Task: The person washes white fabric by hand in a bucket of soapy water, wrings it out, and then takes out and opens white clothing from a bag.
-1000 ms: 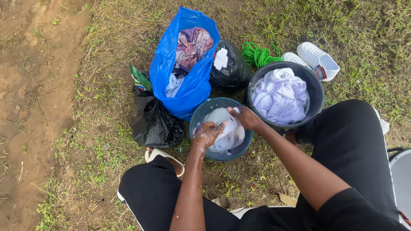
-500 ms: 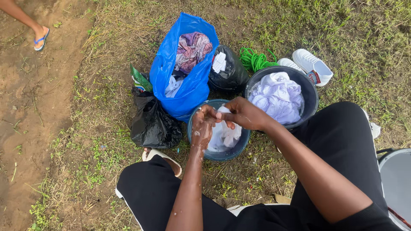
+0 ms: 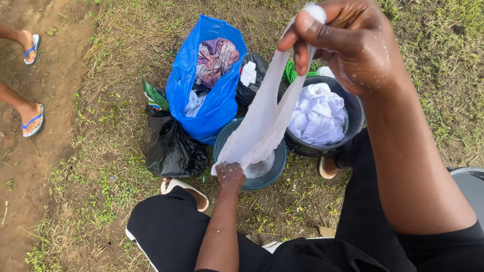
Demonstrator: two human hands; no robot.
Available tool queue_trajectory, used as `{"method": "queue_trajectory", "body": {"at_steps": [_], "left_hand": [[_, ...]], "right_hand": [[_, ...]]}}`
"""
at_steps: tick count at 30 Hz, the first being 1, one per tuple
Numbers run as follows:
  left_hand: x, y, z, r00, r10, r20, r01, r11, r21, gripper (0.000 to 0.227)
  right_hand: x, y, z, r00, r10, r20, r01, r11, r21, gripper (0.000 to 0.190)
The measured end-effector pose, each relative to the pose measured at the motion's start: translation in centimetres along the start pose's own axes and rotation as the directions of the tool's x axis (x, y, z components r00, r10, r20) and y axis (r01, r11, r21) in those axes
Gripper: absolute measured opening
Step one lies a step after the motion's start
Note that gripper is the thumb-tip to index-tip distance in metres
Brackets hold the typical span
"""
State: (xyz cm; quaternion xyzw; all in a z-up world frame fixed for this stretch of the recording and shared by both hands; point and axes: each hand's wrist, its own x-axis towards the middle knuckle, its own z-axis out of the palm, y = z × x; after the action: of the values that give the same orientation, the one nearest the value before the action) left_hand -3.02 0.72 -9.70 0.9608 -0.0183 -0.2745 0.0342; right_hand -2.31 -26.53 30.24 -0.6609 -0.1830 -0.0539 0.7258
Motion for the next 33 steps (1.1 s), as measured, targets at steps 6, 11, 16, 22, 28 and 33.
{"method": "queue_trajectory", "body": {"at_steps": [6, 11, 16, 22, 28, 33], "left_hand": [[-0.8, -1.6, -6.7, 0.944, 0.249, -0.217, -0.321, 0.851, -0.417, 0.065], [-4.1, -1.6, -11.1, 0.971, 0.068, -0.229, -0.239, 0.302, -0.923, 0.037], [-6.8, -2.4, -15.1, 0.867, 0.209, -0.453, -0.408, -0.227, -0.884, 0.030], [-11.2, -2.6, -19.1, 0.616, 0.436, -0.656, -0.059, -0.805, -0.591, 0.018], [-8.9, -3.2, -18.9, 0.808, 0.325, -0.492, -0.406, -0.298, -0.864, 0.049], [-8.4, -1.6, -18.3, 0.854, 0.211, -0.475, -0.464, -0.104, -0.880, 0.088]], "right_hand": [[0.4, 8.7, -0.5, 0.911, 0.395, 0.121, -0.332, 0.875, -0.353, 0.018], [-2.8, 18.2, 0.2, 0.759, 0.650, 0.031, -0.577, 0.694, -0.432, 0.042], [-7.0, 25.8, -0.1, 0.855, 0.474, 0.212, -0.165, 0.635, -0.755, 0.088], [-14.8, 33.0, 0.7, 0.534, 0.845, -0.001, -0.064, 0.039, -0.997, 0.061], [-9.9, 29.8, -1.5, 0.703, 0.659, 0.268, -0.563, 0.746, -0.356, 0.065], [-9.2, 28.6, -0.8, 0.569, 0.820, -0.062, -0.791, 0.566, 0.232, 0.078]]}}
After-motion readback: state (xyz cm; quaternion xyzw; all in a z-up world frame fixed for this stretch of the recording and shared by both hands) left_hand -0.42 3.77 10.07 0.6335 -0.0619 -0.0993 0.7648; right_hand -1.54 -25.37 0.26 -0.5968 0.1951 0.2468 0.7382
